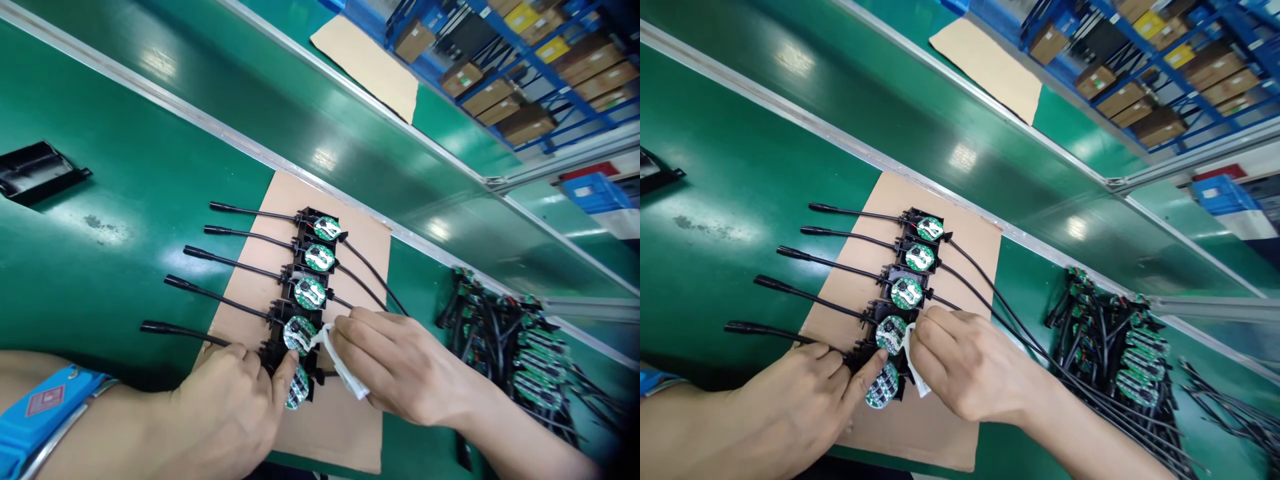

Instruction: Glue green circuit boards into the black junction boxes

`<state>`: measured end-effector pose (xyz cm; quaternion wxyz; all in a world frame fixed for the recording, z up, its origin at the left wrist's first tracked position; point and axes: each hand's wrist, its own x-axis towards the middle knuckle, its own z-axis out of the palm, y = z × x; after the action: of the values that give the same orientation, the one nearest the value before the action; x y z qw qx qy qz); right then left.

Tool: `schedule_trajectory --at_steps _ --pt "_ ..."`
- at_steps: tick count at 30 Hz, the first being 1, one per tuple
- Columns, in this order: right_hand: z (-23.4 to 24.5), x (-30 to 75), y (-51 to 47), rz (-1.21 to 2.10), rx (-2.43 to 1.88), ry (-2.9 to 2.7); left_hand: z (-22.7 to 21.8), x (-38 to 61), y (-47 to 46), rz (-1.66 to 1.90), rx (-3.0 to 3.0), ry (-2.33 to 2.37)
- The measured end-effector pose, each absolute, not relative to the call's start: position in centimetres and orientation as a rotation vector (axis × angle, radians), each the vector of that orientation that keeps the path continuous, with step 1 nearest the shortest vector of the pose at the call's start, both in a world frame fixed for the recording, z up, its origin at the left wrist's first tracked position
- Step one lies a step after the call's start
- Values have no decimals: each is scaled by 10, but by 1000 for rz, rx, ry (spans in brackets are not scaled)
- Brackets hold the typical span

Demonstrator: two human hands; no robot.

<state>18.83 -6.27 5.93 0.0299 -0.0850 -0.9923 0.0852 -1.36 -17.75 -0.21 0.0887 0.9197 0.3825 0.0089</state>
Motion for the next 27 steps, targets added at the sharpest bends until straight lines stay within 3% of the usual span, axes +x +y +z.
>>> schedule_trajectory --at_steps 20,27 --pt "61 188 -57 92 -297 -3070 0 -14 -177 -46 2770 1104" --pt "63 205 -93 476 -707 -2788 30 -31 -166 355 2651 1038"
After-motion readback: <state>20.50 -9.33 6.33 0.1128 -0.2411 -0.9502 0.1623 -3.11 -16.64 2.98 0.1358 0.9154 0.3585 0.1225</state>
